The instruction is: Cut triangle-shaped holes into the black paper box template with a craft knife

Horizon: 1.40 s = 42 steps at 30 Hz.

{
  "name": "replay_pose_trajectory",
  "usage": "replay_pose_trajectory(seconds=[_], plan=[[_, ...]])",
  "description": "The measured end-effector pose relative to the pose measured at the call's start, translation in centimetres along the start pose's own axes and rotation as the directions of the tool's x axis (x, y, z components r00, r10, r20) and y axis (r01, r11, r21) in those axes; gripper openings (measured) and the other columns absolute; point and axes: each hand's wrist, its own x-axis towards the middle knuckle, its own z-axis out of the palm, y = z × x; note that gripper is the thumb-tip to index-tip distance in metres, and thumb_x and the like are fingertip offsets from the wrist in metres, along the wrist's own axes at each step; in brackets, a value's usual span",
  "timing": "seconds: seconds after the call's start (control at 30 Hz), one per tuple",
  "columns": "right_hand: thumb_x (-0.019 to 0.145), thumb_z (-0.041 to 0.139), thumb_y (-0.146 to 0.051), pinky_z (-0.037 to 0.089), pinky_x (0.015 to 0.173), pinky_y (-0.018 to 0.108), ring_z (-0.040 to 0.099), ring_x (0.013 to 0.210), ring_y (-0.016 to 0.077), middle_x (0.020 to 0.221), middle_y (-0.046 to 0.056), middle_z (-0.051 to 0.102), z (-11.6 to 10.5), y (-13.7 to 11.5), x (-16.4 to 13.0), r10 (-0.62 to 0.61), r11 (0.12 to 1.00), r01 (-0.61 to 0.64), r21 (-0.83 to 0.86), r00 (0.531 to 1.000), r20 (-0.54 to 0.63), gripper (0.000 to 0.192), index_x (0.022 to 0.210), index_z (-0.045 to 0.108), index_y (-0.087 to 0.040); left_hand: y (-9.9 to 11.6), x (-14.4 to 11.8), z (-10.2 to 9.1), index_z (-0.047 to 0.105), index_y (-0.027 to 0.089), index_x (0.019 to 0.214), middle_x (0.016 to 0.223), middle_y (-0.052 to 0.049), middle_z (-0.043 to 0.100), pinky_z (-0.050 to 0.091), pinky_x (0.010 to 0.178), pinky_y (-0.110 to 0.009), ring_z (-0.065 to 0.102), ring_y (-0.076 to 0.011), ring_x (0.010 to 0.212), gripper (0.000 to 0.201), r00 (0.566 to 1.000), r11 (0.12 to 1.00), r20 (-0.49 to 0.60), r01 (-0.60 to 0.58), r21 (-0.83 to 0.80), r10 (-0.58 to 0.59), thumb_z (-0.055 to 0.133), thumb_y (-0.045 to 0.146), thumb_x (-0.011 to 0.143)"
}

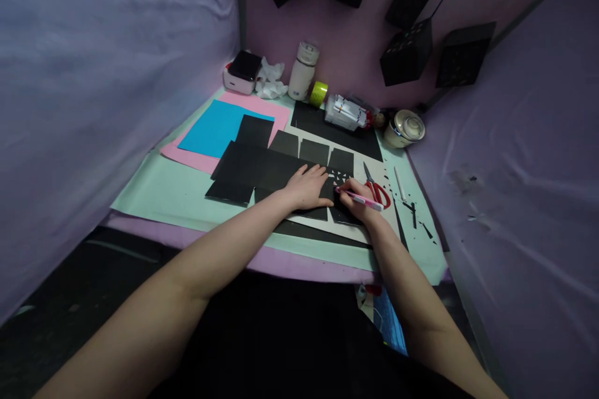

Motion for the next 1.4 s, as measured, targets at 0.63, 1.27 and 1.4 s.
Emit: replay_pose_trajectory(seconds=[0.63, 1.27, 1.4], plan=[[0.082, 0.056, -0.034, 0.043, 0.058, 0.028, 0.055, 0.062, 0.0156, 0.072, 0.002, 0.063, 0.36, 0.05, 0.14, 0.000, 1.000, 0.000, 0.011, 1.000, -0.009, 0.012, 0.076, 0.056, -0.023, -0.09, 0.18, 0.15, 0.036, 0.014, 0.147, 0.158, -0.014, 0.027, 0.012, 0.119, -0.045, 0.019, -0.0267, 0.148, 0.082, 1.000, 1.000, 0.001, -0.003, -0.010, 0.003, 0.054, 0.064, 0.084], [0.083, 0.058, -0.037, 0.045, 0.060, 0.028, 0.058, 0.063, 0.0162, 0.075, 0.002, 0.066, 0.42, -0.24, 0.31, -0.007, 1.000, 0.006, -0.010, 0.999, -0.032, 0.015, 0.078, 0.058, -0.023, 0.01, 0.13, 0.01, 0.036, 0.015, 0.147, 0.158, -0.014, 0.028, 0.012, 0.119, -0.045, 0.019, -0.0272, 0.148, 0.082, 1.000, 1.000, 0.002, -0.004, -0.002, 0.004, 0.054, 0.064, 0.084], [0.083, 0.057, -0.037, 0.045, 0.060, 0.028, 0.059, 0.065, 0.0165, 0.076, 0.002, 0.066, 0.47, -0.24, 0.42, -0.001, 1.000, 0.001, -0.009, 1.000, -0.018, 0.015, 0.079, 0.058, -0.023, -0.02, 0.14, 0.04, 0.037, 0.013, 0.147, 0.157, -0.014, 0.028, 0.013, 0.119, -0.045, 0.019, -0.0269, 0.147, 0.082, 1.000, 1.000, 0.000, -0.007, -0.001, 0.007, 0.054, 0.064, 0.084]])
